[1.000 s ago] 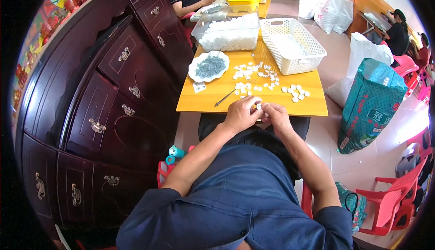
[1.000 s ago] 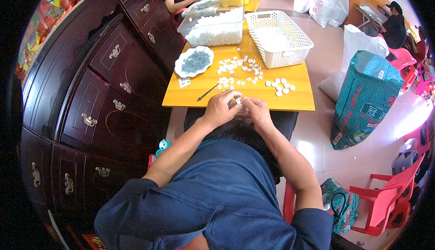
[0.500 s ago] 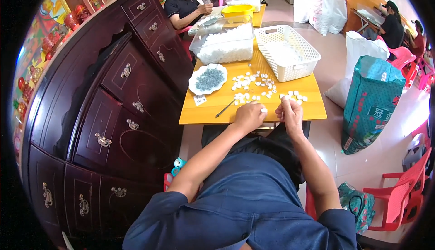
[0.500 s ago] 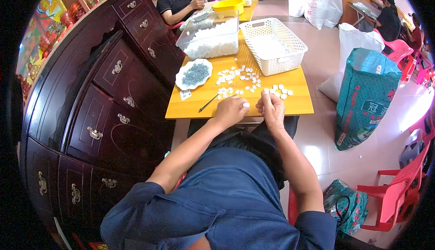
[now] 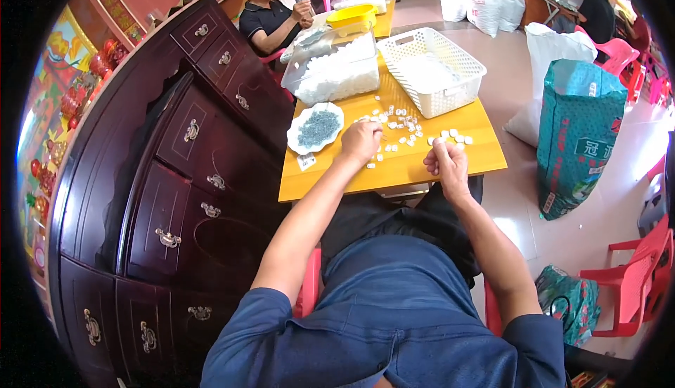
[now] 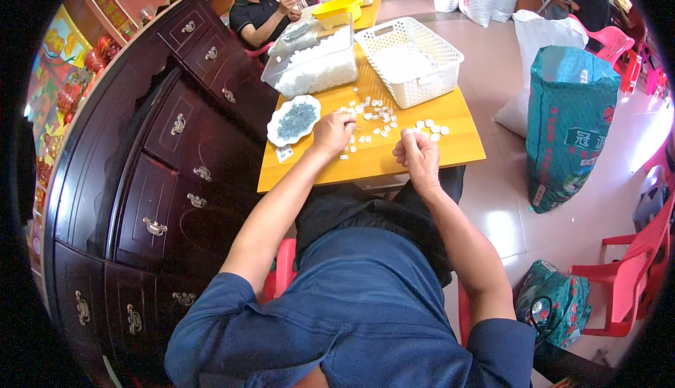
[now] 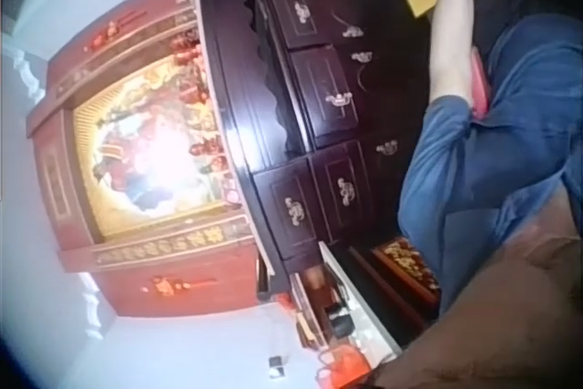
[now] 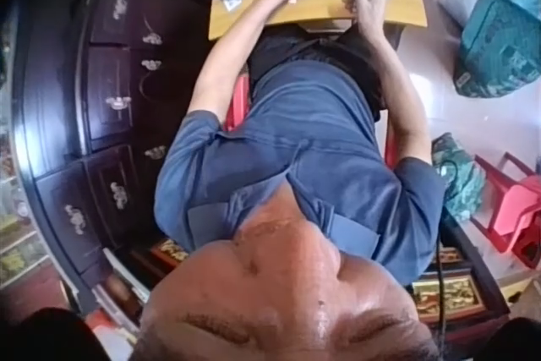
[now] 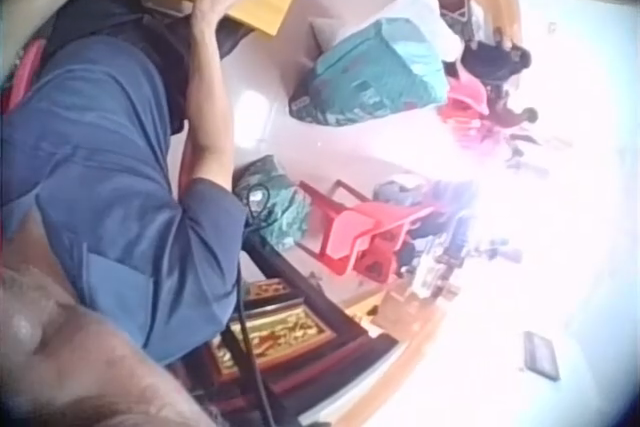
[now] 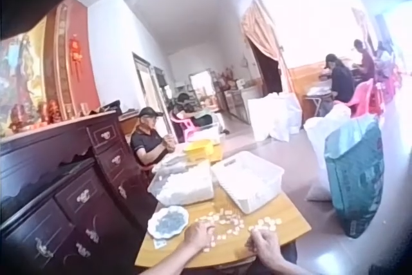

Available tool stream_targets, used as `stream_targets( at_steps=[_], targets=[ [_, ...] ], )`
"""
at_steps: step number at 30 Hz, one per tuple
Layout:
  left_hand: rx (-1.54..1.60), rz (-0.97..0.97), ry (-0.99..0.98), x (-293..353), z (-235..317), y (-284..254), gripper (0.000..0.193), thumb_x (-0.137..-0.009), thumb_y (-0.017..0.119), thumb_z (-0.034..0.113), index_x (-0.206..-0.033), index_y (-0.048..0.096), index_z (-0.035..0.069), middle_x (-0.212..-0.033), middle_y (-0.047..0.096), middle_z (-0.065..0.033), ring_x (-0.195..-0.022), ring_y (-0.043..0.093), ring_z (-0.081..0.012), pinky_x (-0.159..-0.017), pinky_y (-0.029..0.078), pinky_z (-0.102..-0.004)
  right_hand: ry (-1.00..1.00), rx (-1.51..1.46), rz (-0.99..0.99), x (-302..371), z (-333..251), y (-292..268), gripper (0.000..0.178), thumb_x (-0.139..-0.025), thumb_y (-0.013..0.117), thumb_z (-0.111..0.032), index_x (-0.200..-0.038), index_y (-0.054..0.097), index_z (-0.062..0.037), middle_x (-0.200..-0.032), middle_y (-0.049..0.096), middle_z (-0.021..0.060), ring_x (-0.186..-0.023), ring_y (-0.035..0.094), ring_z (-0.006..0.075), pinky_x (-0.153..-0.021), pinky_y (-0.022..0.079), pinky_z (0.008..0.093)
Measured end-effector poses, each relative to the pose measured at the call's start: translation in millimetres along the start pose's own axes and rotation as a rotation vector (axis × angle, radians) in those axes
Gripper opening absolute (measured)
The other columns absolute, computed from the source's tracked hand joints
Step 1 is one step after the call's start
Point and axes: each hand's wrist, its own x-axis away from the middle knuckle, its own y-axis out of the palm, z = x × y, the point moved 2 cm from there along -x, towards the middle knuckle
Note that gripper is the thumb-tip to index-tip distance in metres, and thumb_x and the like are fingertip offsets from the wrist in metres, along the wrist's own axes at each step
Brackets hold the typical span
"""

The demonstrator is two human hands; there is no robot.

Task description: Assembling small white plastic components by manually inserting grey metal pins into them.

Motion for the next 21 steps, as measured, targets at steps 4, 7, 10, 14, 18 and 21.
stream_targets(
  at_steps=[4,7,10,14,18,21],
  targets=[
    [-0.028,-0.113,0.004,-11,0,5,0.012,-0.081,0.071,0.022,-0.088,0.077,0.014,-0.088,0.071,-0.0091,-0.087,0.069,-0.0308,-0.075,0.055,-0.0435,0.034,0.001,-0.009,2,0,-1,0.043,-0.102,0.056,-0.037,-0.075,0.065,-0.0043,-0.068,0.064,0.0023,-0.058,0.054,0.0070,-0.054,0.043,0.0226],
    [-0.057,-0.182,0.023,-16,0,8,0.011,-0.080,0.072,0.023,-0.085,0.077,0.014,-0.088,0.071,-0.0078,-0.087,0.068,-0.0302,-0.076,0.055,-0.0435,0.043,0.005,-0.012,2,1,0,0.043,-0.102,0.056,-0.037,-0.076,0.065,-0.0046,-0.068,0.064,0.0021,-0.057,0.054,0.0070,-0.054,0.043,0.0227],
    [-0.073,-0.230,0.041,-20,2,13,0.010,-0.080,0.071,0.023,-0.083,0.077,0.015,-0.090,0.072,-0.0066,-0.087,0.068,-0.0299,-0.076,0.055,-0.0437,0.060,0.014,-0.024,1,5,1,0.044,-0.102,0.056,-0.039,-0.076,0.065,-0.0048,-0.068,0.064,0.0020,-0.058,0.055,0.0072,-0.054,0.044,0.0229],
    [-0.157,-0.286,0.127,-26,2,18,0.012,-0.083,0.066,0.021,-0.081,0.074,0.012,-0.089,0.071,-0.0089,-0.086,0.068,-0.0318,-0.076,0.055,-0.0448,0.066,0.046,-0.040,1,8,2,0.044,-0.102,0.056,-0.040,-0.076,0.065,-0.0048,-0.068,0.064,0.0019,-0.059,0.056,0.0072,-0.055,0.044,0.0231],
    [-0.303,-0.300,0.172,-32,-4,22,0.015,-0.086,0.061,0.020,-0.083,0.072,0.009,-0.088,0.070,-0.0125,-0.084,0.068,-0.0344,-0.076,0.055,-0.0467,0.062,0.093,-0.079,2,7,7,0.045,-0.102,0.055,-0.040,-0.077,0.065,-0.0042,-0.069,0.065,0.0019,-0.060,0.057,0.0078,-0.056,0.045,0.0234],
    [-0.276,-0.239,0.173,-29,-2,16,0.017,-0.087,0.058,0.020,-0.086,0.069,0.007,-0.087,0.069,-0.0160,-0.083,0.067,-0.0361,-0.075,0.054,-0.0488,0.052,0.226,-0.169,-8,0,9,0.042,-0.101,0.056,-0.036,-0.081,0.068,-0.0012,-0.071,0.068,0.0045,-0.062,0.061,0.0104,-0.059,0.049,0.0262]
  ],
)
